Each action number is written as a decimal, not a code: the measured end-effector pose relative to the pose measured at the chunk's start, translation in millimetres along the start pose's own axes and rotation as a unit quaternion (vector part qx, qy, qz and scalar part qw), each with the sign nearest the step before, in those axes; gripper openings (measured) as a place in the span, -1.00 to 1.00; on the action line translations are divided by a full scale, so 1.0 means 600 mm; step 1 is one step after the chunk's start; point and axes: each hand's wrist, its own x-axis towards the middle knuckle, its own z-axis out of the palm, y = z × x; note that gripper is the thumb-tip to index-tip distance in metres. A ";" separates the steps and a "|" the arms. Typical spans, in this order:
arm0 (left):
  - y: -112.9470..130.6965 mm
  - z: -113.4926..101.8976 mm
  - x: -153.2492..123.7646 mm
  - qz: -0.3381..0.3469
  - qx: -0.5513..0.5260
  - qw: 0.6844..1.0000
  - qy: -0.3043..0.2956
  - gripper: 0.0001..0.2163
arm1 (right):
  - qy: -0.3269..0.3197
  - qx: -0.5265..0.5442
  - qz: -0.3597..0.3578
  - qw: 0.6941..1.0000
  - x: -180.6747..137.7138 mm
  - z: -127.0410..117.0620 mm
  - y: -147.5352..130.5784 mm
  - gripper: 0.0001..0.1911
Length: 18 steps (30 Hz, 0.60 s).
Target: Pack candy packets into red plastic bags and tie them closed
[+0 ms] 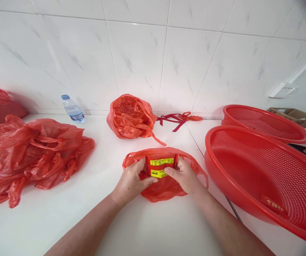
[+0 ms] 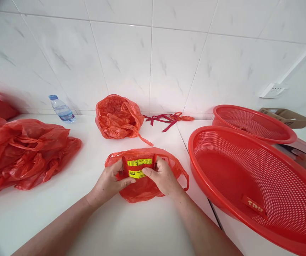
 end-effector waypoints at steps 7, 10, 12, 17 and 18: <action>0.012 0.002 0.000 0.042 0.037 0.998 0.017 -0.88 | -0.011 -0.025 -0.011 1.000 -0.002 -0.001 0.007 -0.74; 0.013 -0.002 0.000 0.083 0.090 0.991 0.054 -0.86 | -0.013 -0.061 -0.024 0.998 -0.003 -0.001 0.008 -0.67; 0.011 -0.004 0.000 0.104 0.127 0.983 0.080 -0.85 | -0.019 -0.090 -0.040 0.995 -0.004 -0.001 0.006 -0.70; 0.004 -0.011 0.005 0.149 0.175 0.969 0.091 -0.75 | 0.017 -0.199 -0.126 0.972 0.000 -0.011 0.000 -0.87; 0.002 -0.014 0.007 0.155 0.181 0.967 0.091 -0.74 | 0.030 -0.225 -0.148 0.963 0.002 -0.016 0.001 -0.85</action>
